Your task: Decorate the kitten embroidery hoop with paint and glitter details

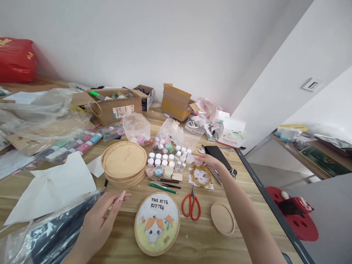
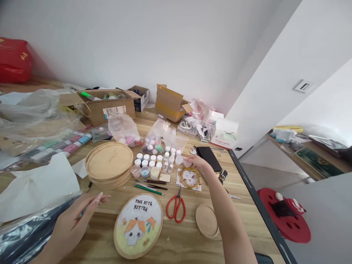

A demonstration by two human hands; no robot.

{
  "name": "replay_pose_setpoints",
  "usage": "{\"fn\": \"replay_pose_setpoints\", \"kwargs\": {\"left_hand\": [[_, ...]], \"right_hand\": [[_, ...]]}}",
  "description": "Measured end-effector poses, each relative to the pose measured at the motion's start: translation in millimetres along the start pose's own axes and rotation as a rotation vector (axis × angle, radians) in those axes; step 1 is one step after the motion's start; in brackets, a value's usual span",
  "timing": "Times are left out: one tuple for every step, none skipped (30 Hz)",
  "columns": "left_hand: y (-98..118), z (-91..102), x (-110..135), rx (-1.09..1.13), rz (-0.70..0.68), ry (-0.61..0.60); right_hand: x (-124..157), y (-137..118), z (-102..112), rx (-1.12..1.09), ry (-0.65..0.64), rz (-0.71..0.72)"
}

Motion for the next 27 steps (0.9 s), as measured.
{"fn": "replay_pose_setpoints", "kwargs": {"left_hand": [[-3,-1.2,2,-0.008,-0.003,0.000],[-4,-1.9,3,-0.016,-0.009,0.006],[-6,-2.2,3,-0.025,-0.018,0.013],[-7,-2.0,3,-0.033,-0.027,0.019],[-7,-1.7,2,-0.042,-0.032,0.023],[-9,-1.2,2,-0.050,-0.034,0.026],[-10,-0.8,1,-0.059,-0.034,0.030],[-12,-0.7,0,-0.068,-0.031,0.033],[-15,-1.1,0,-0.076,-0.025,0.035],[-18,-2.0,-1,-0.079,-0.020,0.034],[-21,-3.5,-1,-0.075,-0.014,0.030],[-23,-5.5,-1,-0.064,-0.004,0.022],[-26,-8.1,0,-0.047,0.014,0.005],[-27,-11.1,1,-0.020,0.040,-0.022],[-27,-14.2,2,0.018,0.078,-0.053],[-26,-17.1,3,0.062,0.131,-0.084],[-25,-19.6,5,0.109,0.193,-0.105],[-22,-21.3,7,0.154,0.261,-0.114],[-18,-22.2,9,0.195,0.327,-0.108],[-15,-22.2,11,0.225,0.385,-0.092],[-11,-21.6,12,0.246,0.426,-0.074],[-8,-20.6,13,0.260,0.447,-0.061],[-5,-19.4,13,0.273,0.451,-0.056],[-3,-18.3,12,0.283,0.439,-0.054],[-3,-17.3,12,0.288,0.420,-0.056],[-2,-16.7,11,0.287,0.400,-0.059],[-3,-16.5,9,0.278,0.384,-0.063]], "right_hand": [[-3,1,0,-0.004,-0.022,-0.013],[-5,1,0,-0.001,-0.022,-0.021],[-6,2,1,0.005,-0.010,-0.027],[-7,3,2,0.014,0.009,-0.032],[-8,4,3,0.022,0.031,-0.033],[-8,4,4,0.029,0.052,-0.031],[-7,5,4,0.033,0.070,-0.026],[-6,6,4,0.033,0.084,-0.018],[-4,6,4,0.031,0.094,-0.010],[-3,7,3,0.028,0.102,-0.002],[-1,7,3,0.027,0.111,0.005],[1,7,4,0.027,0.124,0.012],[2,8,5,0.030,0.139,0.018],[4,8,8,0.035,0.157,0.024],[6,8,11,0.042,0.176,0.030],[9,9,15,0.049,0.199,0.036],[11,9,20,0.056,0.223,0.041],[14,10,25,0.062,0.251,0.046],[18,10,31,0.068,0.281,0.051],[22,11,37,0.074,0.318,0.054],[26,12,43,0.084,0.360,0.054],[32,13,50,0.097,0.406,0.049],[38,15,56,0.115,0.455,0.037],[45,17,61,0.140,0.501,0.020],[52,19,65,0.171,0.540,-0.003],[59,22,68,0.206,0.567,-0.032],[66,26,69,0.246,0.580,-0.064]]}}
Point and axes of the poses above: each hand's wrist, its own x-axis away from the middle knuckle, its own z-axis out of the back of the hand, y = z × x, the point moved 2 cm from there along -x, towards the middle knuckle, and after that the axes turned 9 degrees about -y, right-handed, at the moved point
